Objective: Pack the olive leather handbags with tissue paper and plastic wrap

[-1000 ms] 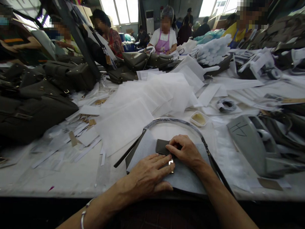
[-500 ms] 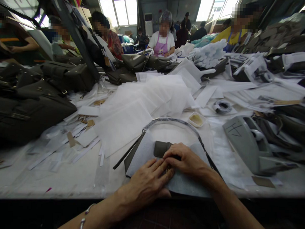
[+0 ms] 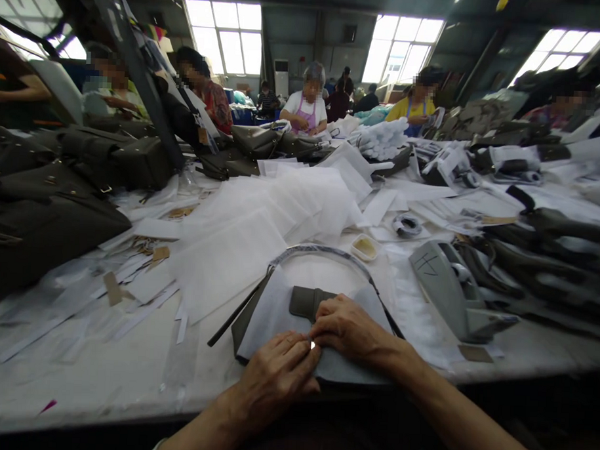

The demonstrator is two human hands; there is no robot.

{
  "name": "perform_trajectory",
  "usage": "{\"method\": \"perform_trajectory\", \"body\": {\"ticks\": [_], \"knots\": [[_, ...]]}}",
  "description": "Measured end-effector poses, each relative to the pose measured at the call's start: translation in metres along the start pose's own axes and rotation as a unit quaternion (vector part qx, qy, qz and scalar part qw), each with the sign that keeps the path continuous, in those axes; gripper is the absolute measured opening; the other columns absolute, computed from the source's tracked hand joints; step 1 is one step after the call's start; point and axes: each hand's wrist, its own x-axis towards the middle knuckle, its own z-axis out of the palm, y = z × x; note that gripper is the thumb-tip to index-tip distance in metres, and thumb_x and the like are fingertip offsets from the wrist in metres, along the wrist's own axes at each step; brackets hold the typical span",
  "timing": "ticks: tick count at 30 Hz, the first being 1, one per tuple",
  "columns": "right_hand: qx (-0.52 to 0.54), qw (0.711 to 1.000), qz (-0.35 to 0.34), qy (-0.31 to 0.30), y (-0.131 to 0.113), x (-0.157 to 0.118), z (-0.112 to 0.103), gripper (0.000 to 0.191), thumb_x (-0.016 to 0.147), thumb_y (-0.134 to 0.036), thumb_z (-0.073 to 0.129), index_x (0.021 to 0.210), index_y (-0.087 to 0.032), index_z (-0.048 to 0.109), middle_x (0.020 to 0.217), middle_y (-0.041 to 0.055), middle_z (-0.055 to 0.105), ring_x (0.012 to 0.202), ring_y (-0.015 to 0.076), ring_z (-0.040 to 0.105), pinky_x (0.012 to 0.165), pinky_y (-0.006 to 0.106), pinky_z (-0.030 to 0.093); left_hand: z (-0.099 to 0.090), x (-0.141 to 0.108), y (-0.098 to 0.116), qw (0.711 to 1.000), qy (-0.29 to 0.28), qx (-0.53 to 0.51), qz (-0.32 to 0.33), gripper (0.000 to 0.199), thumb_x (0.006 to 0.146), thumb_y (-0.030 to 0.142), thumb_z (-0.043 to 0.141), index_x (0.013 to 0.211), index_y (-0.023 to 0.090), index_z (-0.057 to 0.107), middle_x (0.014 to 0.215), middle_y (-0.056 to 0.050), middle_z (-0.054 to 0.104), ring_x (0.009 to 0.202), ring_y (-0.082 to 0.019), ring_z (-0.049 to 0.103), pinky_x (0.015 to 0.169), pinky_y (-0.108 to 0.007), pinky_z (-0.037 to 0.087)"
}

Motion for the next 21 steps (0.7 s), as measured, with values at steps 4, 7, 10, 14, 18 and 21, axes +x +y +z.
{"method": "perform_trajectory", "body": {"ticks": [4, 7, 10, 14, 18, 21], "knots": [[-0.044, 0.999, 0.013, -0.007, -0.007, 0.001, 0.006, 0.003, 0.087, -0.020, 0.071, 0.085, -0.022, 0.072, 0.085, -0.0015, 0.068, 0.083, 0.0155, 0.062, 0.082, 0.032, 0.038, 0.001, 0.000, -0.002, 1.000, 0.004, 0.013, 0.000, 0.043, 0.103, 0.043, 0.038, 0.119, 0.010, 0.060, 0.097, -0.011, 0.068, 0.096, -0.023, 0.067, 0.087, -0.037, 0.059], [-0.096, 0.993, 0.071, 0.012, -0.015, 0.000, 0.017, 0.004, 0.087, -0.022, 0.068, 0.084, -0.020, 0.069, 0.089, 0.0017, 0.068, 0.085, 0.0189, 0.062, 0.079, 0.032, 0.039, 0.004, -0.002, -0.002, 0.999, 0.026, 0.038, 0.007, 0.043, 0.104, 0.040, 0.034, 0.120, 0.010, 0.060, 0.102, -0.012, 0.068, 0.097, -0.023, 0.067, 0.088, -0.036, 0.058], [-0.128, 0.985, 0.117, 0.024, -0.020, 0.003, 0.022, 0.005, 0.087, -0.022, 0.066, 0.083, -0.019, 0.068, 0.090, 0.0045, 0.069, 0.086, 0.0212, 0.062, 0.078, 0.033, 0.040, 0.010, -0.002, -0.005, 0.996, 0.064, 0.059, 0.008, 0.041, 0.105, 0.036, 0.032, 0.117, 0.011, 0.062, 0.099, -0.011, 0.069, 0.095, -0.022, 0.067, 0.088, -0.035, 0.058], [-0.090, 0.985, 0.140, 0.038, -0.015, 0.019, 0.012, 0.008, 0.087, -0.018, 0.063, 0.084, -0.019, 0.071, 0.090, 0.0055, 0.070, 0.086, 0.0211, 0.063, 0.084, 0.035, 0.041, 0.017, 0.008, -0.018, 0.991, 0.099, 0.089, -0.009, 0.037, 0.104, 0.035, 0.036, 0.114, 0.012, 0.063, 0.094, -0.010, 0.069, 0.088, -0.020, 0.068, 0.083, -0.033, 0.060], [-0.054, 0.987, 0.139, 0.066, -0.005, 0.032, -0.004, 0.008, 0.086, -0.017, 0.065, 0.086, -0.019, 0.073, 0.092, 0.0049, 0.071, 0.087, 0.0188, 0.064, 0.084, 0.031, 0.045, 0.017, 0.014, -0.031, 0.987, 0.105, 0.121, -0.028, 0.032, 0.103, 0.029, 0.039, 0.120, 0.015, 0.063, 0.102, -0.010, 0.069, 0.093, -0.020, 0.069, 0.085, -0.032, 0.059], [0.004, 0.992, 0.107, 0.064, 0.001, 0.031, -0.017, 0.010, 0.086, -0.019, 0.066, 0.086, -0.022, 0.075, 0.088, 0.0000, 0.072, 0.083, 0.0138, 0.066, 0.077, 0.023, 0.048, 0.016, 0.008, -0.033, 0.983, 0.117, 0.142, -0.015, 0.037, 0.103, 0.017, 0.034, 0.130, 0.018, 0.059, 0.115, -0.009, 0.069, 0.108, -0.018, 0.066, 0.099, -0.031, 0.053]]}}
